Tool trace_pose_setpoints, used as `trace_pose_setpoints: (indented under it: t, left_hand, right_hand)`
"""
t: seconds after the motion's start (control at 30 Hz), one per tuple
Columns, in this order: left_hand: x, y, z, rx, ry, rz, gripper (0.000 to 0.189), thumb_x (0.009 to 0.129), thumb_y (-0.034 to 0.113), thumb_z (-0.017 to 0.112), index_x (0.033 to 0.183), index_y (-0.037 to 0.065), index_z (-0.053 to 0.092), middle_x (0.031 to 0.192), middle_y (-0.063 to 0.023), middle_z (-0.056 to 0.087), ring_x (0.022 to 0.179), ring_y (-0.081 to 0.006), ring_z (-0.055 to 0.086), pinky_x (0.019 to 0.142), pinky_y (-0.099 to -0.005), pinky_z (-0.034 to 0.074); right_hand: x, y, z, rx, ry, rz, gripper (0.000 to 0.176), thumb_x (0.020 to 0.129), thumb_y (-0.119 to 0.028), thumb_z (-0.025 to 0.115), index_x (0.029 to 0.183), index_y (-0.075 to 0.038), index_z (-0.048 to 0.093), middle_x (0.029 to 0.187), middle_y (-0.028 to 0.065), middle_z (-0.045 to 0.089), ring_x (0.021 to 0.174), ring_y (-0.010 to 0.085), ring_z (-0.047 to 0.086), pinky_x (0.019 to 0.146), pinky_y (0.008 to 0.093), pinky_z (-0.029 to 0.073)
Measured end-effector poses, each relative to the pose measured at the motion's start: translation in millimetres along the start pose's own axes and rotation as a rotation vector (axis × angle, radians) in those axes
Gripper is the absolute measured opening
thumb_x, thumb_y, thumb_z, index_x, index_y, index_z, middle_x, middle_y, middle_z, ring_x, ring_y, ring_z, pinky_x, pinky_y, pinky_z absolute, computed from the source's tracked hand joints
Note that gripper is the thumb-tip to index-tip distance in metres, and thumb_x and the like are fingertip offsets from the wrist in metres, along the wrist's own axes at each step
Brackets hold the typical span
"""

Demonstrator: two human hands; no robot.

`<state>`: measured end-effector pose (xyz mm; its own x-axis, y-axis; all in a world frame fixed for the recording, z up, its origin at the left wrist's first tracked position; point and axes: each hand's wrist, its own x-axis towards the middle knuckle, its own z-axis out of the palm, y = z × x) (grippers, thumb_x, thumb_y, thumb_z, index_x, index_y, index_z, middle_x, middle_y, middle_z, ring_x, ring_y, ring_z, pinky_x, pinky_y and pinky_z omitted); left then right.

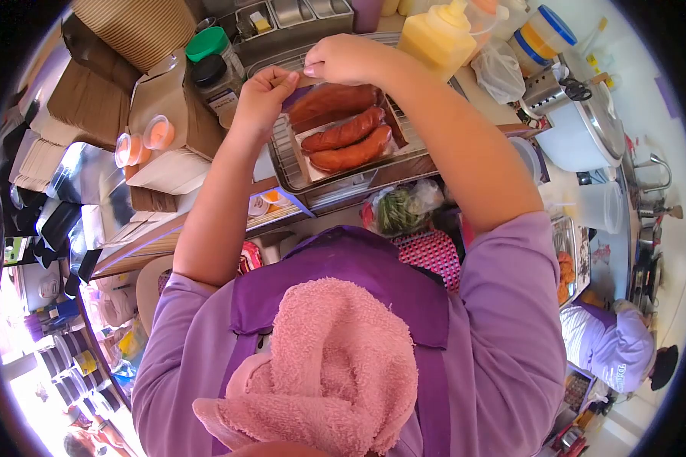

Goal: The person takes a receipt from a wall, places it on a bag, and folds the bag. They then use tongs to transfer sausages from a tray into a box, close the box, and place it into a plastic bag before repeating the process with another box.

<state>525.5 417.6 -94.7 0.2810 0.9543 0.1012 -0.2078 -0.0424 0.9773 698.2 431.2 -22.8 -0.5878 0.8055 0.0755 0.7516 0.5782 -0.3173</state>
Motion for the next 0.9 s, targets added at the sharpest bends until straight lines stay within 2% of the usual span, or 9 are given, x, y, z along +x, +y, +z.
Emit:
trace_pose_setpoints:
  t: [0.07,0.2,0.3,0.4,0.5,0.57,0.63,0.77,0.9]
  left_hand:
    - [0,-1,1,0.001,-0.003,0.032,0.013,0.082,0.013,0.060,0.076,0.003,0.058,0.066,0.0013,0.055,0.058,-0.0046,0.043,0.050,-0.0203,0.035]
    - [2,6,0,0.114,0.007,-0.014,0.011,0.084,0.014,0.060,0.079,0.004,0.058,0.069,0.0027,0.056,0.059,-0.0034,0.045,0.052,-0.0178,0.035]
    - [0,10,-1,0.183,0.042,-0.024,0.011,0.083,0.014,0.060,0.079,0.004,0.059,0.069,0.0029,0.056,0.059,-0.0036,0.045,0.052,-0.0179,0.035]
    - [3,13,-3,0.216,0.059,0.002,0.011,0.083,0.014,0.060,0.080,0.004,0.059,0.070,0.0024,0.057,0.061,-0.0041,0.046,0.054,-0.0182,0.036]
    - [7,12,-7,0.218,0.100,0.036,0.011,0.083,0.014,0.060,0.082,0.003,0.059,0.072,0.0015,0.057,0.064,-0.0048,0.047,0.058,-0.0185,0.037]
    - [10,11,-13,0.211,0.129,0.035,0.010,0.083,0.014,0.060,0.083,0.003,0.058,0.073,0.0010,0.058,0.066,-0.0053,0.048,0.060,-0.0186,0.038]
    - [13,8,-17,0.192,0.063,0.011,0.010,0.083,0.013,0.060,0.084,0.003,0.058,0.075,0.0008,0.058,0.068,-0.0057,0.049,0.063,-0.0191,0.038]
    - [14,5,-18,0.159,0.062,0.008,0.010,0.083,0.013,0.060,0.084,0.004,0.058,0.076,0.0010,0.058,0.069,-0.0057,0.049,0.063,-0.0190,0.038]
    - [14,7,-18,0.167,0.060,0.010,0.009,0.083,0.013,0.060,0.084,0.004,0.058,0.076,0.0010,0.058,0.069,-0.0056,0.049,0.062,-0.0190,0.039]
  right_hand:
    - [-4,-5,-9,0.024,-0.082,-0.025,0.026,0.085,-0.027,0.050,0.078,-0.002,0.055,0.068,0.0165,0.051,0.060,0.0286,0.050,0.057,0.0379,0.040]
    - [-4,7,-6,-0.004,-0.055,-0.011,0.024,0.084,-0.026,0.052,0.079,-0.003,0.055,0.068,0.0139,0.051,0.061,0.0245,0.050,0.057,0.0361,0.040]
    - [-8,15,-9,0.070,-0.104,0.080,0.022,0.082,-0.024,0.055,0.079,-0.002,0.056,0.066,0.0102,0.051,0.063,0.0189,0.051,0.056,0.0347,0.039]
    - [-7,23,-5,0.206,-0.141,0.072,0.026,0.082,-0.030,0.057,0.084,-0.005,0.063,0.068,0.0073,0.060,0.064,0.0185,0.055,0.062,0.0335,0.043]
    - [-12,16,-13,0.382,-0.064,0.161,0.029,0.082,-0.033,0.058,0.089,-0.005,0.064,0.072,0.0045,0.061,0.069,0.0139,0.053,0.067,0.0305,0.042]
    - [-13,14,-21,0.467,-0.204,0.414,0.026,0.084,-0.029,0.058,0.087,-0.004,0.063,0.073,-0.0026,0.056,0.067,0.0066,0.046,0.061,0.0235,0.037]
    - [-12,23,-11,0.503,-0.175,0.376,0.025,0.083,-0.029,0.059,0.088,-0.005,0.064,0.073,-0.0028,0.056,0.067,0.0057,0.046,0.060,0.0228,0.037]
    - [-11,25,-6,0.568,-0.123,0.337,0.023,0.083,-0.027,0.060,0.089,-0.005,0.064,0.074,-0.0030,0.057,0.069,0.0051,0.048,0.062,0.0214,0.038]
    - [-7,38,5,0.478,-0.118,0.310,0.023,0.083,-0.025,0.060,0.090,-0.003,0.063,0.076,-0.0020,0.058,0.073,0.0053,0.050,0.066,0.0218,0.040]
